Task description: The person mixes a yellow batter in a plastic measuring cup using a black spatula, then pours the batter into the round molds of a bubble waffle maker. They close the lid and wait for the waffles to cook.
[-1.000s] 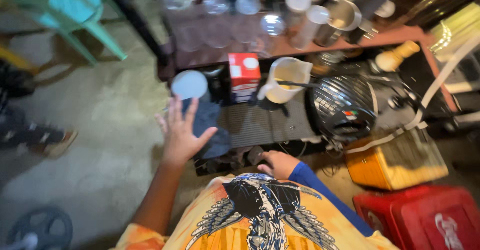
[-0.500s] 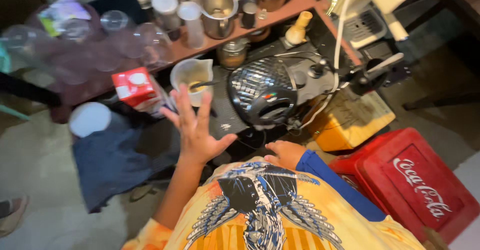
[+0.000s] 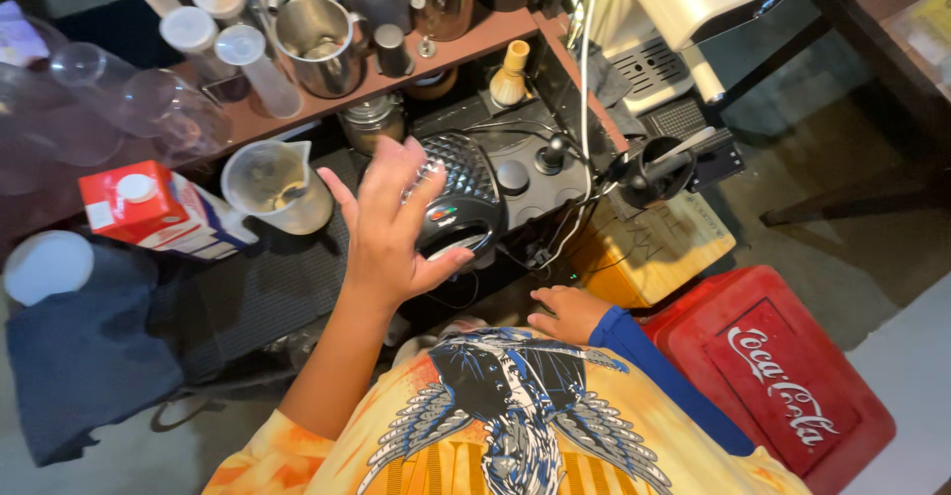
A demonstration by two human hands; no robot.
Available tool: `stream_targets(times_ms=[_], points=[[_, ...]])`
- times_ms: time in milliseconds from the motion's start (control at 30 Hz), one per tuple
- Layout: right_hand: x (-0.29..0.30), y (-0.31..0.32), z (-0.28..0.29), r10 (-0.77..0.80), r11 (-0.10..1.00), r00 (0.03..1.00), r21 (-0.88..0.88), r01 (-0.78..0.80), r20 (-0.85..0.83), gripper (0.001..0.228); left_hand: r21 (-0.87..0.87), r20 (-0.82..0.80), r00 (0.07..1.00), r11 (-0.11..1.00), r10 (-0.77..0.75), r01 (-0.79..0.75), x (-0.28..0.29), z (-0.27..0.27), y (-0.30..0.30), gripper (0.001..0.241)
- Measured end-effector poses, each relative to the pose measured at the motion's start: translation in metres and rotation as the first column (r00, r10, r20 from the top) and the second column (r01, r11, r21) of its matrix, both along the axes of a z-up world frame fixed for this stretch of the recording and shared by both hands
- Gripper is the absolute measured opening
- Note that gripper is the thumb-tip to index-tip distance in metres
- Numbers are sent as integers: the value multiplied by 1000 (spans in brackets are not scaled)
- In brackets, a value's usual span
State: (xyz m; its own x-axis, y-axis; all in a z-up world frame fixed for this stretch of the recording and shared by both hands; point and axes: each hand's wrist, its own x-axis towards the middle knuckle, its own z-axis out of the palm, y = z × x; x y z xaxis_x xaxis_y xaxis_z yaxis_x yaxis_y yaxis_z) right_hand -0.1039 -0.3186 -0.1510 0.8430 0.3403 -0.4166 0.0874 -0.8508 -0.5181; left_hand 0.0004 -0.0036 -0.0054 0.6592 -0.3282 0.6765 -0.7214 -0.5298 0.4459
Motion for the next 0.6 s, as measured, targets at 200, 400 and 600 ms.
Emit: stream_targets(times_ms=[200, 400, 600], points=[[-6, -19, -11, -57, 998, 998, -14, 57, -22, 61, 149, -178, 984, 988, -3, 30, -12, -39, -5, 45], [-8, -38, -8, 22, 1000, 1000, -5, -22, 8, 59, 225, -262, 959, 973, 107, -47, -20, -59, 13, 40], [-14, -51, -20, -100, 994, 995, -53, 100, -7, 61, 134, -179, 983, 991, 34, -10, -19, -76, -4, 39]])
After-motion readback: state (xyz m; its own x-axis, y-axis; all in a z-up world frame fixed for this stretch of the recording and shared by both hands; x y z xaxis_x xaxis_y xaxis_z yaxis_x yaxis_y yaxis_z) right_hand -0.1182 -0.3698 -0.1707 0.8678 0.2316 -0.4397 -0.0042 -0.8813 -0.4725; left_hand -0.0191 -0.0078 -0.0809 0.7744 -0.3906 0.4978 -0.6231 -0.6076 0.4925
